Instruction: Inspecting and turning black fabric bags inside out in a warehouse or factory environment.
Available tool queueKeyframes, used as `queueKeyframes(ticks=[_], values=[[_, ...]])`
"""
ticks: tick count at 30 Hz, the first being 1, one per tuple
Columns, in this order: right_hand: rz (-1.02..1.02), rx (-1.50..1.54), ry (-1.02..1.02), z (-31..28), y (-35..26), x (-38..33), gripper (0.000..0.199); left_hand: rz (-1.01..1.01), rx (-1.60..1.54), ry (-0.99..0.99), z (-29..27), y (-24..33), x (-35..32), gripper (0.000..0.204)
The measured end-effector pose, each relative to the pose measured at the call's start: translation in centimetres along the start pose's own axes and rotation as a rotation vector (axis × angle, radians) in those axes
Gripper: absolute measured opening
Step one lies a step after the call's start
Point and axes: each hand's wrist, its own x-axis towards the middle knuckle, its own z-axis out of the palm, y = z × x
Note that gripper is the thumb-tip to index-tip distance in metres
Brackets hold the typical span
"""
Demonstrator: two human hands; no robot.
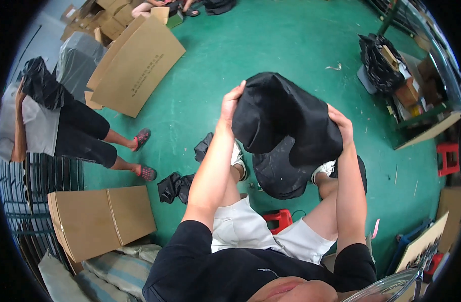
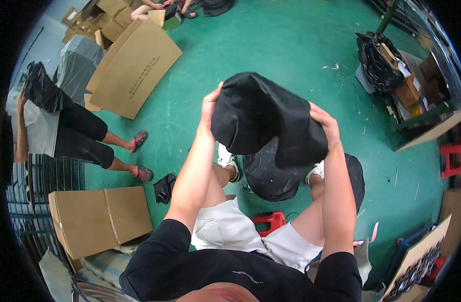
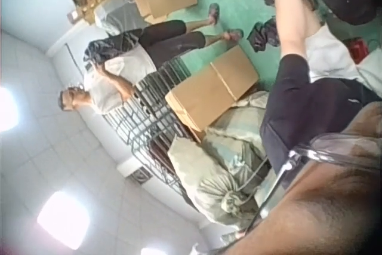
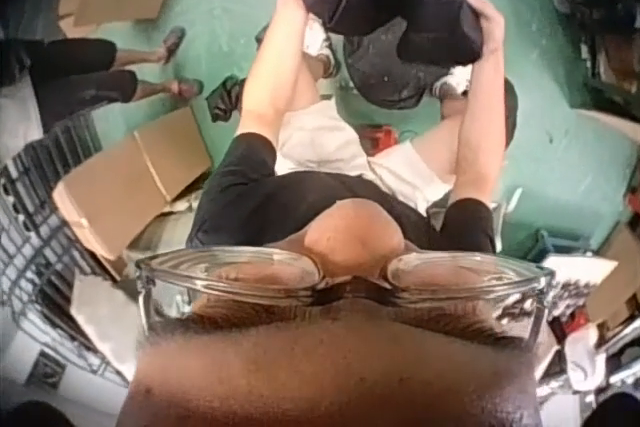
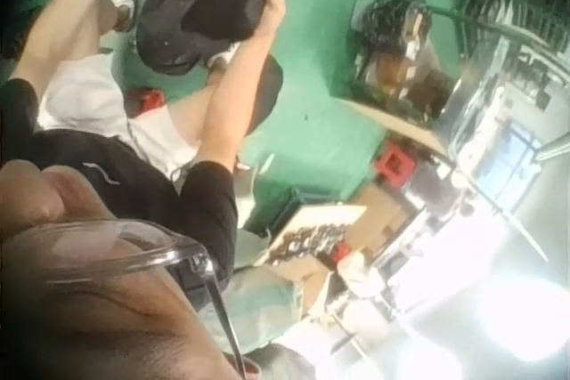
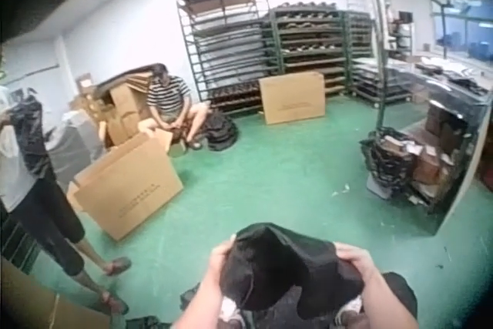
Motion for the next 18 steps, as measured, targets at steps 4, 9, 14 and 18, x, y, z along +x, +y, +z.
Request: queueKeyframes(ticks=[4, 9, 14, 18], values=[[-0.020, 0.195, 0.146, -4.2, 0.4, 0.5, 0.043, -0.050, -0.072, -0.079, 0.1, -1.0, 0.6, 0.038], [-0.038, 0.133, 0.051, -0.8, -0.1, -0.3, 0.039, -0.053, -0.003, -0.018, 0.9, -1.3, -0.2, 0.035], [0.038, -0.525, 0.296, -3.0, 2.0, 0.8, 0.037, 0.202, 0.767, 0.125, 3.6, -3.5, -0.2, 0.024], [-0.421, -0.747, 0.841, -7.3, 4.3, 2.6, 0.018, 0.737, 1.969, -0.310, 6.9, -10.8, -3.8, 0.016]])
